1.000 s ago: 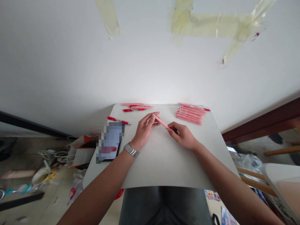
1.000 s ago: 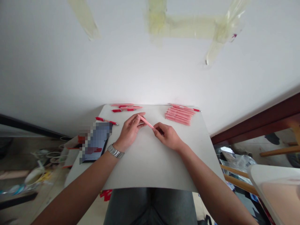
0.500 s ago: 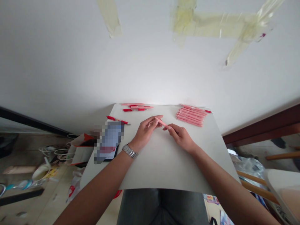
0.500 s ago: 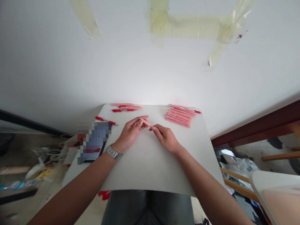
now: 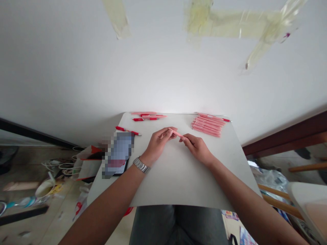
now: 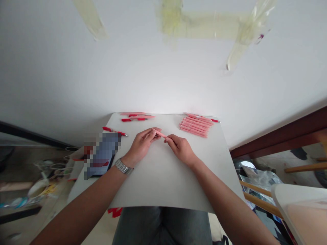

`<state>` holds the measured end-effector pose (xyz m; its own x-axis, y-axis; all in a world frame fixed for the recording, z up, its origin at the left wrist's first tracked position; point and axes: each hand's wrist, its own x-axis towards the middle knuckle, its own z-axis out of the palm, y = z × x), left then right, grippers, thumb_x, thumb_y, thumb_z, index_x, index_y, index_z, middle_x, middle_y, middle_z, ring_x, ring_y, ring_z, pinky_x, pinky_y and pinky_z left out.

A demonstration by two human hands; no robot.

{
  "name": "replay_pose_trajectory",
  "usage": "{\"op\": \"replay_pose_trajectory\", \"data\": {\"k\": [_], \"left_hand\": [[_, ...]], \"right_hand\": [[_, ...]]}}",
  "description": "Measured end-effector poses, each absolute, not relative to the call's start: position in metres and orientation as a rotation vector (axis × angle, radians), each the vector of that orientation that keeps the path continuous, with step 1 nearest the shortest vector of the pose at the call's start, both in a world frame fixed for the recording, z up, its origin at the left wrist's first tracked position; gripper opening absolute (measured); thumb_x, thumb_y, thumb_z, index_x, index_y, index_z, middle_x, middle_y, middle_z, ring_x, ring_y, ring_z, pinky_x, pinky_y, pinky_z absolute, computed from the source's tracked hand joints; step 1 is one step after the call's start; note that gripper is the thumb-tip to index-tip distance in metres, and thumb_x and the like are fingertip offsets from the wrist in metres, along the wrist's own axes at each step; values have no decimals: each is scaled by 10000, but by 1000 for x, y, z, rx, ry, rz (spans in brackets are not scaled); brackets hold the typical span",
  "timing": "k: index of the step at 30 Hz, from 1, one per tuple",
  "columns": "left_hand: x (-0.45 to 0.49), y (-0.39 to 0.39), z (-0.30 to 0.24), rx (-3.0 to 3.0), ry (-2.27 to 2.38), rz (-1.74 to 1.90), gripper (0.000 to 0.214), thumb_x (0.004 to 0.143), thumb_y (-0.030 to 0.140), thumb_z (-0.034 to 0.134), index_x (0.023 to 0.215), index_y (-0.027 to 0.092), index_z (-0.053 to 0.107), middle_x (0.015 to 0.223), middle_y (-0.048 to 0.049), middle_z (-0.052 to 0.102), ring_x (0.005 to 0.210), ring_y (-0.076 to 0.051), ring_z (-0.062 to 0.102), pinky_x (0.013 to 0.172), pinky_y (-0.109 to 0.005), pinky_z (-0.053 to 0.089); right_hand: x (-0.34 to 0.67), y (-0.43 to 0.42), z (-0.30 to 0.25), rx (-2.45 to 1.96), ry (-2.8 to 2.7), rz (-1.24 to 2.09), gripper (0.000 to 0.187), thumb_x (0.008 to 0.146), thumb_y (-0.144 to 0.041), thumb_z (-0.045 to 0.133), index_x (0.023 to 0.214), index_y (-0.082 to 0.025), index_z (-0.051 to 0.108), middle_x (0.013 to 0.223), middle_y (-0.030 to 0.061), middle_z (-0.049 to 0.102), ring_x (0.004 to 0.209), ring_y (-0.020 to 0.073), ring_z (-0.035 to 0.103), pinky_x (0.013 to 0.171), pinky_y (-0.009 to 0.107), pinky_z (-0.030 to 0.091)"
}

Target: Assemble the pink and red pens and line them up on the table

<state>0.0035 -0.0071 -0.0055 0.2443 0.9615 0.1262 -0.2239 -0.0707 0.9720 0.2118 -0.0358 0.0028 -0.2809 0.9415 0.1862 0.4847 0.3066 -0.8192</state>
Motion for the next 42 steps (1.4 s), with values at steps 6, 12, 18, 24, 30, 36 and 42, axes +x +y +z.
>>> {"op": "replay_pose_trajectory", "data": {"k": [6,12,18,24,30,36,42], "left_hand": [[4,-8,-6,1213,822,1193,371,964,506,708,1092,175,813,1224,-106,729,1111,-225,687,1064,-406,568],[6,-8,-9,1203,822,1214,364,962,503,710,1080,173,809,1226,-107,735,1072,-209,695,1065,-406,564],[9,-9,-7,1155,818,1237,363,942,508,732,1070,176,802,1220,-107,744,1092,-218,699,1075,-406,562],[10,-12,-2,1181,797,1236,350,962,499,708,1036,171,805,1238,-108,730,1150,-229,679,1064,-382,568],[12,-13,-2,1189,807,1272,357,976,500,688,960,163,804,1233,-109,721,1172,-235,669,1046,-367,569],[9,-15,1,1280,844,1234,386,980,522,676,1131,182,779,1174,-103,742,1048,-213,691,1025,-380,564],[12,-20,7,1275,756,1202,386,990,526,661,1124,181,771,1042,-102,772,1006,-228,715,1054,-425,540]], "right_hand": [[211,-36,2,-1274,-1913,788,432,1093,-530,438,1017,-198,704,820,29,703,690,158,598,694,276,434],[212,-35,0,-1268,-1928,729,434,1094,-535,433,1016,-201,699,840,39,714,703,168,611,696,281,430],[212,-36,-4,-1290,-1961,636,452,1097,-560,409,1020,-211,685,802,40,679,696,177,584,683,292,410],[211,-36,-4,-1279,-1980,572,414,1106,-522,410,1017,-212,670,810,43,661,706,180,574,692,294,394],[210,-36,-6,-1282,-1994,518,418,1110,-513,400,1023,-209,672,807,46,650,715,181,569,699,295,397],[212,-38,-1,-1238,-1939,788,437,1096,-551,413,1066,-205,677,806,24,665,668,160,550,665,282,420],[216,-40,7,-1157,-1912,951,488,1100,-578,385,1208,-212,690,929,36,696,781,176,585,751,299,453]]}}
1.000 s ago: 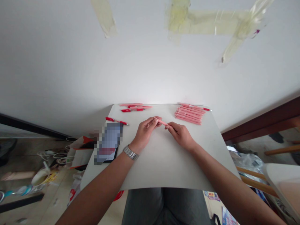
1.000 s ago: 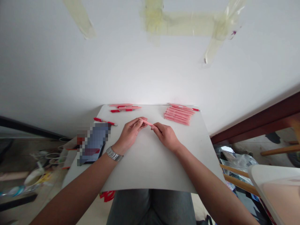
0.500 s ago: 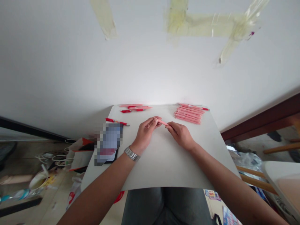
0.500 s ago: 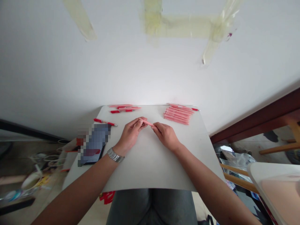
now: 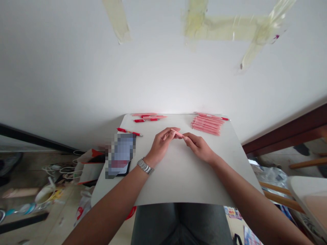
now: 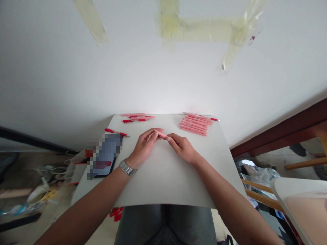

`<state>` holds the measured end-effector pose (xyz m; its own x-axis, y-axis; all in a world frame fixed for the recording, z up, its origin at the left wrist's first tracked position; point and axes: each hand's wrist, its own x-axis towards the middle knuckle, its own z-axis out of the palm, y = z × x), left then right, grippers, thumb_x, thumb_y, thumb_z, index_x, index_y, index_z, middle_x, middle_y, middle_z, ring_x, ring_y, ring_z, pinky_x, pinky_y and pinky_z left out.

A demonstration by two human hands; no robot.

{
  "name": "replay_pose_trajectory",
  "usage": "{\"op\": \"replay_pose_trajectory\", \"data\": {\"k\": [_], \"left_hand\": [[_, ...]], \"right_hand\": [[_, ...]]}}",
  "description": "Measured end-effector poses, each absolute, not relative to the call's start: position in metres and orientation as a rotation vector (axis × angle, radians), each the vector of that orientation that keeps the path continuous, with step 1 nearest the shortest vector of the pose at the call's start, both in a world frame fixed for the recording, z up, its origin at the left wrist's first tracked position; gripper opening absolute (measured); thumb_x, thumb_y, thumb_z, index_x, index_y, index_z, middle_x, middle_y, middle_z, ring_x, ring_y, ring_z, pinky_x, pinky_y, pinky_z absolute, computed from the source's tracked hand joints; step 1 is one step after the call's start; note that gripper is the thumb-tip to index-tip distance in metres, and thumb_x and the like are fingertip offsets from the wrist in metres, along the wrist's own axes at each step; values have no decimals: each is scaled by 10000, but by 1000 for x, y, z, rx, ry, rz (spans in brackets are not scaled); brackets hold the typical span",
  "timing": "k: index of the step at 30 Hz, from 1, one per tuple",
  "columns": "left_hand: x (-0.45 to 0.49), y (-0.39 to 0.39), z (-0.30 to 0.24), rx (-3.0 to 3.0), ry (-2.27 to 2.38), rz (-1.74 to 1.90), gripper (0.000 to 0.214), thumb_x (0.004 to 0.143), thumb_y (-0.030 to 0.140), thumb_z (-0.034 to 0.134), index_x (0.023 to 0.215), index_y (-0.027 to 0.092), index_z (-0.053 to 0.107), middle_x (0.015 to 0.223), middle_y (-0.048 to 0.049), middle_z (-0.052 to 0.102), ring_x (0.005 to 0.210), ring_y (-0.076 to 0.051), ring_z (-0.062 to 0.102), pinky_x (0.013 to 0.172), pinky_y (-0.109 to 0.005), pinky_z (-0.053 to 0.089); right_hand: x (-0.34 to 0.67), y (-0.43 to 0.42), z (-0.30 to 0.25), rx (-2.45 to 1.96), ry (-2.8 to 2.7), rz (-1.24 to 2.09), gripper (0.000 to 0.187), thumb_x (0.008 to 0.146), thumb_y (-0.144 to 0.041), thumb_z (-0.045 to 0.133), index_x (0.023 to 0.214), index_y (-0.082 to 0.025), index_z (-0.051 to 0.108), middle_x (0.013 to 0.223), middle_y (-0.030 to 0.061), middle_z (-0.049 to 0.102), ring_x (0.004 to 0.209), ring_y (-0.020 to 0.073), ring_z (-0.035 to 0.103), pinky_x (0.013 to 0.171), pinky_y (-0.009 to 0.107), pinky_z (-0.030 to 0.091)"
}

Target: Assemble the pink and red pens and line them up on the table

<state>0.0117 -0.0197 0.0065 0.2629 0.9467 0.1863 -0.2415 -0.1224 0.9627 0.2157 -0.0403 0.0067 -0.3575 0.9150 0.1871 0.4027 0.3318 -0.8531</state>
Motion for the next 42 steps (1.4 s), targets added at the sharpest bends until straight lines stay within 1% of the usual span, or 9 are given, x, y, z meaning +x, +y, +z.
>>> {"op": "replay_pose_trajectory", "data": {"k": [4,7,11,14,17,21,27,38,42], "left_hand": [[12,-21,7,1262,767,1185,422,962,565,683,1134,192,781,1068,-97,769,1038,-231,703,1041,-411,540],[11,-20,6,1255,754,1179,435,953,589,682,1073,186,795,1127,-106,764,1052,-230,698,1042,-401,540],[11,-19,5,1267,698,1146,419,996,550,636,940,166,794,1311,-123,715,1032,-208,688,1046,-391,540],[12,-19,5,1274,713,1160,428,984,565,646,914,170,794,1262,-123,723,1079,-225,683,1046,-383,540],[12,-19,5,1289,740,1184,443,968,591,657,910,175,796,1176,-120,728,1106,-240,676,1051,-389,541],[12,-19,6,1284,732,1190,442,964,595,661,922,173,785,1159,-112,718,1051,-232,683,1033,-404,556],[13,-18,3,1241,713,1187,397,980,556,660,1015,173,756,1069,-85,713,990,-206,682,1034,-407,559],[17,-18,-1,1170,732,1249,357,982,518,674,992,171,757,1163,-91,692,1095,-209,667,1036,-368,567],[19,-19,0,1161,729,1264,331,997,496,660,1008,179,754,1149,-78,687,1098,-196,670,1035,-346,572]], "right_hand": [[216,-42,6,-1148,-1898,1067,543,1093,-622,359,1128,-204,703,795,3,590,708,156,508,699,290,429],[217,-42,5,-1134,-1847,1200,566,1085,-650,355,1058,-202,701,718,-28,483,644,137,429,645,280,391],[217,-43,7,-1090,-1796,1334,562,1070,-673,381,988,-200,675,692,-38,446,622,130,388,606,276,352],[216,-43,7,-1092,-1792,1354,559,1058,-691,395,953,-205,651,674,-45,432,601,127,362,578,274,328],[216,-41,5,-1108,-1817,1289,550,1059,-685,401,939,-206,644,676,-46,444,598,125,370,580,273,333],[217,-40,3,-1143,-1864,1170,527,1066,-660,408,945,-208,651,695,-37,483,615,130,419,603,275,361],[216,-40,3,-1178,-1920,1029,478,1087,-597,406,965,-206,654,758,-14,585,643,132,473,647,275,387],[211,-40,2,-1213,-1971,791,355,1101,-487,428,959,-217,610,799,14,653,678,151,576,669,272,394],[209,-40,-1,-1249,-2012,642,336,1106,-469,419,942,-226,585,749,6,616,643,158,542,647,278,361]]}}
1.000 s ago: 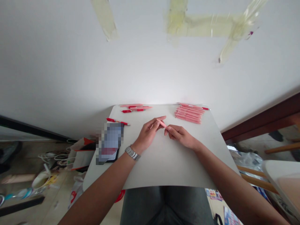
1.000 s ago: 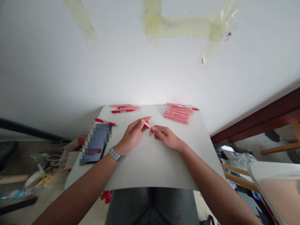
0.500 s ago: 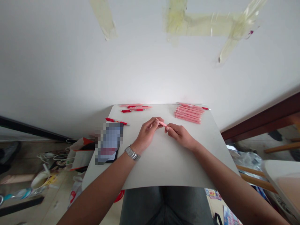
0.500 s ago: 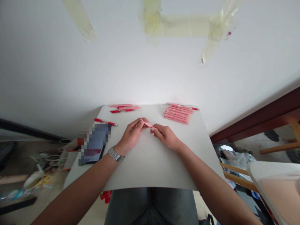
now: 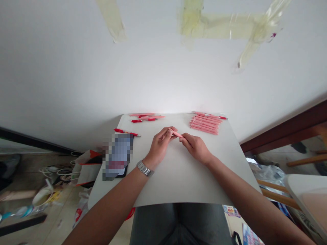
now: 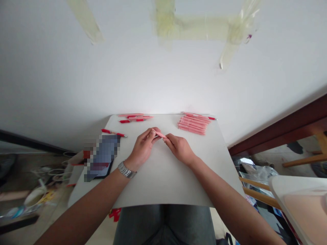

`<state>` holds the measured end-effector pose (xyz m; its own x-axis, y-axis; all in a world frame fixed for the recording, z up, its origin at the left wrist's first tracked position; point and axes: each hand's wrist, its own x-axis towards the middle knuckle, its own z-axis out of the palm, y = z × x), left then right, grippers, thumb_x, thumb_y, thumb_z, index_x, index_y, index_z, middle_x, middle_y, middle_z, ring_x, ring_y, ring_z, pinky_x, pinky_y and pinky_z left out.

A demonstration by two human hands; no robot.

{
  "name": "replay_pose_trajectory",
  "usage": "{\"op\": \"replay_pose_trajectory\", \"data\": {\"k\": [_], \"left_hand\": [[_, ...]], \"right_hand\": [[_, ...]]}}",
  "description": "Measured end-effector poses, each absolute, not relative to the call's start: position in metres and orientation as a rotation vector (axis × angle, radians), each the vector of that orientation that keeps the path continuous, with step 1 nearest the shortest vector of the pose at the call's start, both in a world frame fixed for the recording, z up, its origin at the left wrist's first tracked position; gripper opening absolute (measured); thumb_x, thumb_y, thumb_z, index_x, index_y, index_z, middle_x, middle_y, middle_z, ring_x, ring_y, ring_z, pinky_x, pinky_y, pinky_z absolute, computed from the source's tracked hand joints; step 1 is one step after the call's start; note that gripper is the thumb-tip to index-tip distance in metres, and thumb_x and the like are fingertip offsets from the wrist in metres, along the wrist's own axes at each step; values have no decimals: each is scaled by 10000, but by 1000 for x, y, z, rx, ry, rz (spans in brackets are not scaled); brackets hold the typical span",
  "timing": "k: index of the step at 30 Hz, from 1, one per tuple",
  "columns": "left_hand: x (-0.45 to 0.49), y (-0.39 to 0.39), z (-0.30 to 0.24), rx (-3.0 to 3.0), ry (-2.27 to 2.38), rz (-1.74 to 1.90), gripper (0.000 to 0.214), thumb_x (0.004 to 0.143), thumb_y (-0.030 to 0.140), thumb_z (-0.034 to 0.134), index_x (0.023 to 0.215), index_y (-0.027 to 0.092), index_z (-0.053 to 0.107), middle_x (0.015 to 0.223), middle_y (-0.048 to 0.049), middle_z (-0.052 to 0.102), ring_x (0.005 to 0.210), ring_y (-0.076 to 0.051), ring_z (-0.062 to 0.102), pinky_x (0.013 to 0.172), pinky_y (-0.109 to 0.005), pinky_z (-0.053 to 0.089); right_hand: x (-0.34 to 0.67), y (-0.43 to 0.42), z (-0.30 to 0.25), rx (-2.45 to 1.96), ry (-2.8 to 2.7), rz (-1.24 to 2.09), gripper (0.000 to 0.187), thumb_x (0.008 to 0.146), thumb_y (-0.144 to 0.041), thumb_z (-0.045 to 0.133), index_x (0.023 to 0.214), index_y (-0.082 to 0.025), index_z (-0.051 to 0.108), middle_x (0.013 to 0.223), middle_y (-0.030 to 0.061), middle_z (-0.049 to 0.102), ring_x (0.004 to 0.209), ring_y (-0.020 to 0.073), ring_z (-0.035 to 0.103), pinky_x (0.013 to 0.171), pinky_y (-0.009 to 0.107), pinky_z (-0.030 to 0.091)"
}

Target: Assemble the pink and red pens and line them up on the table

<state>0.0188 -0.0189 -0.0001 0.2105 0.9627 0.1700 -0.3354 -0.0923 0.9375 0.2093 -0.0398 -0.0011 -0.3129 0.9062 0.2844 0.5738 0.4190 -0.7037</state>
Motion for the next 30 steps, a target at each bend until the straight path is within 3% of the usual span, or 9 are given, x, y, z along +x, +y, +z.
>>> {"op": "replay_pose_trajectory", "data": {"k": [7,23,30], "left_hand": [[18,-19,-1,1211,783,1287,323,997,484,665,1052,185,774,1108,-76,715,1016,-183,700,990,-336,597],[16,-17,-5,1131,785,1300,360,981,486,693,1160,186,782,1085,-84,753,1021,-191,720,1021,-379,603],[15,-18,0,1135,783,1280,359,977,489,697,1126,176,790,1104,-99,764,1036,-199,725,1024,-380,602]], "right_hand": [[207,-40,-5,-1265,-2032,484,287,1090,-453,457,943,-235,571,748,7,615,641,166,540,638,274,358],[212,-40,2,-1258,-1955,649,306,1055,-465,533,1118,-203,677,689,-29,541,617,139,485,626,265,375],[214,-38,-1,-1273,-1884,685,339,1060,-495,526,970,-202,671,658,-41,505,570,114,406,582,266,332]]}}
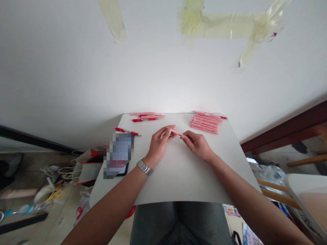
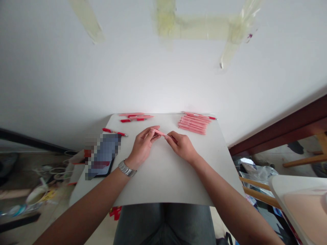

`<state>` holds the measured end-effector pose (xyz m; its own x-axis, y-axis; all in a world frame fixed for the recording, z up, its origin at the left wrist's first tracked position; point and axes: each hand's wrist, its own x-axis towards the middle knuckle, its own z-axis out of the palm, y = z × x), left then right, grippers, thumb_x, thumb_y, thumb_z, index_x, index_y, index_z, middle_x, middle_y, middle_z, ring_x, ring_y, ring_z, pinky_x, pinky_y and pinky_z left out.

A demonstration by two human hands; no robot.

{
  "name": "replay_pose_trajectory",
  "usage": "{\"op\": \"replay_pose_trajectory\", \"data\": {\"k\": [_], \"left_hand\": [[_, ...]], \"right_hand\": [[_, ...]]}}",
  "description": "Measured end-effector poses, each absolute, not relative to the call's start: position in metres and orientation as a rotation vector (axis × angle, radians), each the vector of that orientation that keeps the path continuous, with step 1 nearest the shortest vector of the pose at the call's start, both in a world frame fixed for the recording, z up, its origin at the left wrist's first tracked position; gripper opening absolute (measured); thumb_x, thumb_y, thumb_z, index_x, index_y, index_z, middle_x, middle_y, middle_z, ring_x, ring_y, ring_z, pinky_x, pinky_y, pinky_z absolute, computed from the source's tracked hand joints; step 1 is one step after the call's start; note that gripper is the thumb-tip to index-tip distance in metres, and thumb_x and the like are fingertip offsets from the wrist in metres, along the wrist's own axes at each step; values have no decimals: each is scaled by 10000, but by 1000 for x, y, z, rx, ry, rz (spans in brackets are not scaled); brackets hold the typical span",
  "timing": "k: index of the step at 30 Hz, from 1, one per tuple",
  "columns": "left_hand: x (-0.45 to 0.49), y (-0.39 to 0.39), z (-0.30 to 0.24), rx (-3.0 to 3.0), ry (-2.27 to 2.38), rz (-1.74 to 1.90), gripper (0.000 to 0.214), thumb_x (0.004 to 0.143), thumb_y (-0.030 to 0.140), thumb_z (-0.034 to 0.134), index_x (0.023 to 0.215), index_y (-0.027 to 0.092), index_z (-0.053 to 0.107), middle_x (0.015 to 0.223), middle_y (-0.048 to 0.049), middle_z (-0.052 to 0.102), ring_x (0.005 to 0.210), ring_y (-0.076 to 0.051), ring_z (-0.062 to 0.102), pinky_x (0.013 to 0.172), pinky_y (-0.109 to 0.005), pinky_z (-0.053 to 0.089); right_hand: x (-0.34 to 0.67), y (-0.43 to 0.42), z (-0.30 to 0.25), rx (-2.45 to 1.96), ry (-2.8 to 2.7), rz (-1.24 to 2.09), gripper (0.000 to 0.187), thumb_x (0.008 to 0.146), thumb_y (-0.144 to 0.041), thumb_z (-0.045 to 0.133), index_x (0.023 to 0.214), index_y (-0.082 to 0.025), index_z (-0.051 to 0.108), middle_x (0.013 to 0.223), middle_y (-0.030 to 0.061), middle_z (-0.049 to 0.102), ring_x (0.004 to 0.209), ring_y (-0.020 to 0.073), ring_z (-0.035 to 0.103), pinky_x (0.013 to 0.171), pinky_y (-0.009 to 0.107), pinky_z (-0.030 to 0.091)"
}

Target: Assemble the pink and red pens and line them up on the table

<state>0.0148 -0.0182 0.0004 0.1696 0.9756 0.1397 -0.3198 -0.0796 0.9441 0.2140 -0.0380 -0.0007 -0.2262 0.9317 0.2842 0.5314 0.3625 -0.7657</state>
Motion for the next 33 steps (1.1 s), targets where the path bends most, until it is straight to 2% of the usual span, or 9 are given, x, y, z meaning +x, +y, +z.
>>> {"op": "replay_pose_trajectory", "data": {"k": [5,8,18,25,33], "left_hand": [[15,-18,2,1138,758,1256,309,952,472,732,989,176,812,1264,-117,731,1119,-223,707,1068,-396,582],[15,-18,0,1107,760,1269,286,921,456,775,1011,187,810,1319,-108,709,1111,-222,707,1058,-404,591],[15,-19,-1,1133,772,1262,304,949,464,739,1056,182,778,1256,-101,717,1112,-208,704,1025,-358,598],[15,-18,-3,1167,826,1268,336,939,482,744,1064,172,764,1171,-101,733,1080,-204,708,992,-349,606],[14,-16,-4,1166,847,1271,342,918,482,769,1046,165,768,1126,-100,749,1020,-196,720,960,-351,612]], "right_hand": [[215,-38,-1,-1275,-1868,699,344,1058,-501,531,953,-202,665,645,-46,485,568,113,391,572,267,321],[215,-38,-1,-1270,-1877,675,319,1055,-489,543,982,-203,664,663,-46,478,586,117,406,585,268,328],[216,-36,-4,-1262,-1901,601,281,1044,-472,554,1006,-207,641,714,-25,555,629,136,471,621,272,365],[216,-36,-5,-1278,-1917,558,306,1035,-496,565,947,-212,638,713,-10,565,635,145,477,617,276,373],[216,-36,-6,-1251,-1902,560,214,1008,-415,617,938,-214,612,763,-5,619,648,139,501,624,268,371]]}}
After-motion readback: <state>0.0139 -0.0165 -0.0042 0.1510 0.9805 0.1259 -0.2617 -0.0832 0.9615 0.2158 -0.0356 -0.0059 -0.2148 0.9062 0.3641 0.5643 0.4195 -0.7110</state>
